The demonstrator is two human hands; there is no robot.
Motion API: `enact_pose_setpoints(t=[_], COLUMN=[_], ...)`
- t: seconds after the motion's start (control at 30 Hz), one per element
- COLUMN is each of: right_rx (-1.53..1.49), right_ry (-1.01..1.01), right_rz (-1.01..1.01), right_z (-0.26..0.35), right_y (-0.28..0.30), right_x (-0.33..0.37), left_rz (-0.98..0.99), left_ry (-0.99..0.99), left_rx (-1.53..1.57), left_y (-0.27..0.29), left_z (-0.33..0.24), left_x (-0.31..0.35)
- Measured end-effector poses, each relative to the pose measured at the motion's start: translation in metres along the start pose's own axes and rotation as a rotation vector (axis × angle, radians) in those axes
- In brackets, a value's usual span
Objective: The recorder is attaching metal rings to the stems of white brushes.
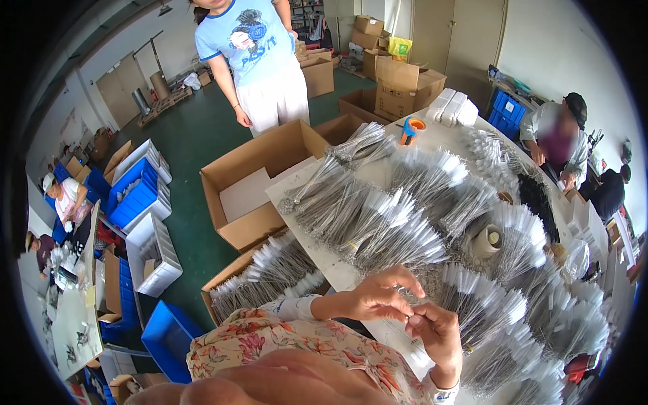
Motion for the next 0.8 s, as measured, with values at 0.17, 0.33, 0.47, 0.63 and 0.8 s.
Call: enact_pose_setpoints(t=[0.17,0.33,0.47,0.63,0.8], right_rx=[-0.306,0.44,1.036,1.485,1.64], right_ry=[-0.288,-0.488,-0.654,-0.58,-0.377], right_rz=[0.156,-0.238,-0.375,-0.423,-0.455], right_z=[-0.059,-0.098,-0.206,-0.328,-0.343], right_y=[0.003,0.047,0.086,0.081,0.072], right_x=[0.019,0.062,0.136,0.17,0.17], left_rz=[0.154,0.31,0.225,0.206,0.251], left_ry=[0.017,0.44,0.7,0.894,0.924], left_rx=[0.139,0.117,-0.11,-0.197,-0.161], left_y=[-0.034,-0.045,-0.014,-0.003,-0.02], left_z=[0.008,0.043,0.06,0.054,0.054], left_x=[0.015,0.074,0.119,0.155,0.181])
Point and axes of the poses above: each hand's wrist, its own x-axis away from the middle knuckle, its own y-axis out of the back of the hand, z = x × y, the point moved 7 cm from there along -x, towards the middle knuckle, and after that the axes turned 13 degrees about -y, right-handed, at the moved point
